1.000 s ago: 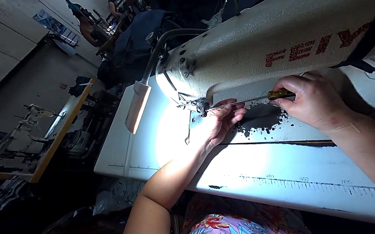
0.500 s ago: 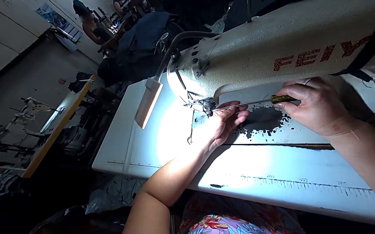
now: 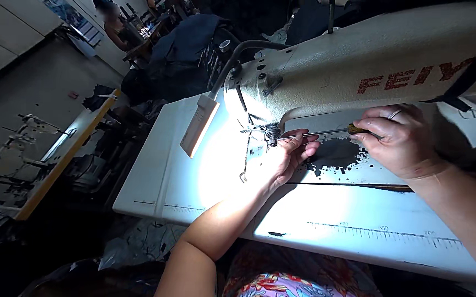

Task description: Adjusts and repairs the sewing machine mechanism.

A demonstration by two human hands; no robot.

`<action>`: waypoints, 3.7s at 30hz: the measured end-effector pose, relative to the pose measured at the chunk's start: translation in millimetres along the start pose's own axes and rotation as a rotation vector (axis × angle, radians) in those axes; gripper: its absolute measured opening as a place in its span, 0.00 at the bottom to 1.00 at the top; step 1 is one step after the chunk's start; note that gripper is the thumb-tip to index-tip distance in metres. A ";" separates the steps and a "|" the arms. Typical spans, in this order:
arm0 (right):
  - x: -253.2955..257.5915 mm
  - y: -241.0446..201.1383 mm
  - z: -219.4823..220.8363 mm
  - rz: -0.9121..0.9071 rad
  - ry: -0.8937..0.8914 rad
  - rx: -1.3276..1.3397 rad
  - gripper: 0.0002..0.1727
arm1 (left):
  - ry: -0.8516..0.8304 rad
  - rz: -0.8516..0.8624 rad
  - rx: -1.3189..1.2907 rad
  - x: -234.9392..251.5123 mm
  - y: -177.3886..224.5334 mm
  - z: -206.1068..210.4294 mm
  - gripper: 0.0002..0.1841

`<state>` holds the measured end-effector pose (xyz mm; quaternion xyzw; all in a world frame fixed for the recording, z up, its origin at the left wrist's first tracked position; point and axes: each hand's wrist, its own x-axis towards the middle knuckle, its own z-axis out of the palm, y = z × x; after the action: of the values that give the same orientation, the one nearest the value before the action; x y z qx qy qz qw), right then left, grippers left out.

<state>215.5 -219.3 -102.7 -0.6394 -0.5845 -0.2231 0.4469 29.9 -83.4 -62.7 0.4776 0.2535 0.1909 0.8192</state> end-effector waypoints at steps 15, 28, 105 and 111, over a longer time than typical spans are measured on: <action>5.9 -5.1 0.6 0.058 -0.032 -0.059 0.04 | -0.015 0.009 -0.050 0.9 -0.1 -3.0 0.12; 10.2 -3.0 -9.7 0.042 -0.155 0.017 0.05 | -0.013 0.000 -0.020 0.1 -0.8 -3.2 0.12; 28.2 -12.0 -17.3 -0.020 -0.269 0.044 0.11 | 0.016 0.155 -0.037 -1.0 -0.8 -11.7 0.11; 27.7 -8.0 -41.9 0.240 -0.468 0.044 0.18 | -0.105 0.046 -0.016 0.5 -3.4 -7.7 0.14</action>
<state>223.9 -239.6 -56.8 -0.7285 -0.5967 -0.0017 0.3367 25.9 -79.5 -69.0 0.4862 0.1976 0.1863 0.8306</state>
